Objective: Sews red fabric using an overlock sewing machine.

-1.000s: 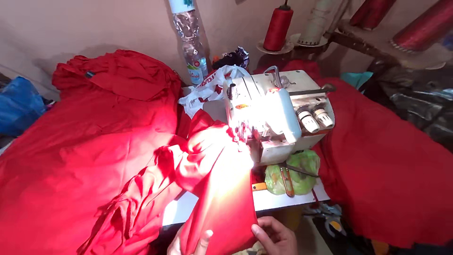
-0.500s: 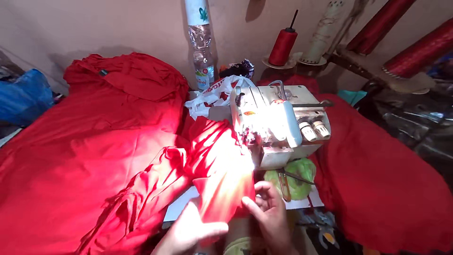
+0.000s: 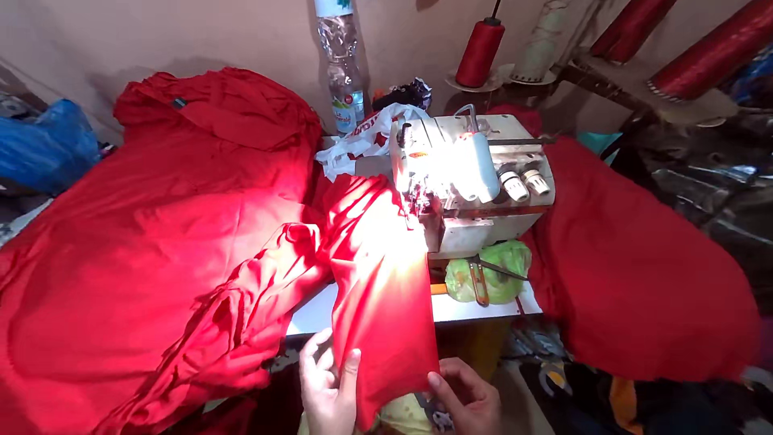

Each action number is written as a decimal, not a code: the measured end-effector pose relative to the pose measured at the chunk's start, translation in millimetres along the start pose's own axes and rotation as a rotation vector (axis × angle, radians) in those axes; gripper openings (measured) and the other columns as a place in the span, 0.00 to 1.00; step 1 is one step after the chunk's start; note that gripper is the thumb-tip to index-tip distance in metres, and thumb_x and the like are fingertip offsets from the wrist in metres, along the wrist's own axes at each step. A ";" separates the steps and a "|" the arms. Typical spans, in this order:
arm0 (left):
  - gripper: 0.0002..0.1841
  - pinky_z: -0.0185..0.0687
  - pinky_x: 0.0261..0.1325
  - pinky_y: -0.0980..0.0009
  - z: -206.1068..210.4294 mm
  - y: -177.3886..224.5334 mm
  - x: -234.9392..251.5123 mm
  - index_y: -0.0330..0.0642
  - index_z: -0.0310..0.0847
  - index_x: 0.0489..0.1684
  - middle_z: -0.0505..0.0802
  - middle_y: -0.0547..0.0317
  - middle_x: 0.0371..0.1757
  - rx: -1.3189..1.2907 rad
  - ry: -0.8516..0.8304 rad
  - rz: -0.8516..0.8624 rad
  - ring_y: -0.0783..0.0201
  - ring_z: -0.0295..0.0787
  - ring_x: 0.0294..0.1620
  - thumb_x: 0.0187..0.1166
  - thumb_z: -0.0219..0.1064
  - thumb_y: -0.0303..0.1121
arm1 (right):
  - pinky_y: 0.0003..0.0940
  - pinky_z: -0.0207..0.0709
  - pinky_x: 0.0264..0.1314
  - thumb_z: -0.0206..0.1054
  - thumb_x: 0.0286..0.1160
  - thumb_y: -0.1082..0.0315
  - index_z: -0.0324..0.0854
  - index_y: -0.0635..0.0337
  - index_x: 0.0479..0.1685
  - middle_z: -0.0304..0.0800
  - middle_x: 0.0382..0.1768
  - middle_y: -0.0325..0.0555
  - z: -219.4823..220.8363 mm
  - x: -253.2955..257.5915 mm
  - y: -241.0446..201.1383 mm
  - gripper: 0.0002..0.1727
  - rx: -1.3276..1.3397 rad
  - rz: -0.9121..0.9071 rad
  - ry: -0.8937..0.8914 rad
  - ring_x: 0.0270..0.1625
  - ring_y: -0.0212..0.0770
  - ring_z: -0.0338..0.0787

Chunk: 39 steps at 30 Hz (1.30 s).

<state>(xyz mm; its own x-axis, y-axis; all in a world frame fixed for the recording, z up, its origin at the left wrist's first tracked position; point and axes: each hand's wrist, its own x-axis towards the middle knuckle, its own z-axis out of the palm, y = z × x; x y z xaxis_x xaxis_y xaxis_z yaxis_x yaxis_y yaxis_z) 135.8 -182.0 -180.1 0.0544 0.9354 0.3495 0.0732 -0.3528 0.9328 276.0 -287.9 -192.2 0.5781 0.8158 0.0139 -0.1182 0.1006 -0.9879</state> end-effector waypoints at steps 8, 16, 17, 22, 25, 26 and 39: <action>0.17 0.74 0.74 0.84 -13.6 -10.0 20.2 0.19 0.82 0.60 0.93 0.52 0.63 0.175 -0.118 0.213 0.83 0.83 0.68 0.76 0.63 0.21 | 0.22 0.89 0.34 0.74 0.62 0.84 0.84 0.56 0.35 0.94 0.34 0.30 5.8 5.3 1.6 0.11 0.125 -0.031 0.059 0.30 0.24 0.92; 0.14 0.77 0.48 0.93 7.1 -11.7 77.0 0.21 0.83 0.48 0.90 0.63 0.36 0.186 -0.090 0.315 0.91 0.80 0.39 0.71 0.70 0.26 | 0.25 0.92 0.36 0.72 0.63 0.86 0.78 0.53 0.44 0.94 0.33 0.30 19.9 55.3 -15.2 0.18 0.177 -0.090 0.079 0.30 0.27 0.94; 0.12 0.76 0.47 0.93 9.2 -11.3 84.7 0.26 0.84 0.44 0.89 0.66 0.34 0.186 -0.101 0.323 0.91 0.79 0.37 0.71 0.71 0.28 | 0.25 0.92 0.36 0.73 0.63 0.85 0.78 0.52 0.44 0.94 0.33 0.30 22.0 62.6 -16.5 0.18 0.175 -0.109 0.086 0.30 0.27 0.94; 0.17 0.82 0.53 0.88 22.3 -3.7 123.6 0.24 0.85 0.49 0.93 0.64 0.42 0.157 -0.134 0.225 0.88 0.86 0.45 0.66 0.73 0.27 | 0.23 0.90 0.32 0.75 0.61 0.81 0.77 0.54 0.43 0.93 0.32 0.33 34.2 105.4 -21.8 0.17 0.193 -0.244 0.128 0.28 0.27 0.93; 0.19 0.80 0.59 0.84 30.9 3.3 150.9 0.25 0.85 0.58 0.94 0.53 0.49 0.315 -0.159 0.155 0.82 0.88 0.50 0.71 0.72 0.30 | 0.21 0.88 0.30 0.75 0.56 0.83 0.75 0.57 0.40 0.91 0.28 0.31 42.2 133.9 -31.6 0.18 0.139 -0.298 0.167 0.26 0.25 0.90; 0.20 0.80 0.60 0.81 34.1 4.5 159.6 0.26 0.85 0.59 0.94 0.51 0.51 0.335 -0.172 0.123 0.80 0.88 0.51 0.72 0.71 0.29 | 0.18 0.85 0.28 0.75 0.55 0.82 0.75 0.56 0.38 0.87 0.26 0.28 45.3 143.2 -34.3 0.17 0.098 -0.329 0.192 0.24 0.21 0.87; 0.34 0.83 0.50 0.73 38.0 -30.3 191.4 0.29 0.64 0.83 0.86 0.48 0.55 0.140 -0.030 0.041 0.71 0.83 0.44 0.81 0.70 0.37 | 0.14 0.72 0.20 0.72 0.70 0.72 0.79 0.59 0.27 0.78 0.17 0.28 53.5 138.4 -39.4 0.08 -0.129 -0.337 0.258 0.16 0.17 0.74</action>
<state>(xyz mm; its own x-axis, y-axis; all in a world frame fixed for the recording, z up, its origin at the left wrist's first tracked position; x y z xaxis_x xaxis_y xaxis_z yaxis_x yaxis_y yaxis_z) 181.9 6.8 -144.8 0.0899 0.9198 0.3821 0.2087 -0.3925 0.8958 317.5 -148.4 -143.1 0.7515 0.5795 0.3154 0.2037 0.2509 -0.9463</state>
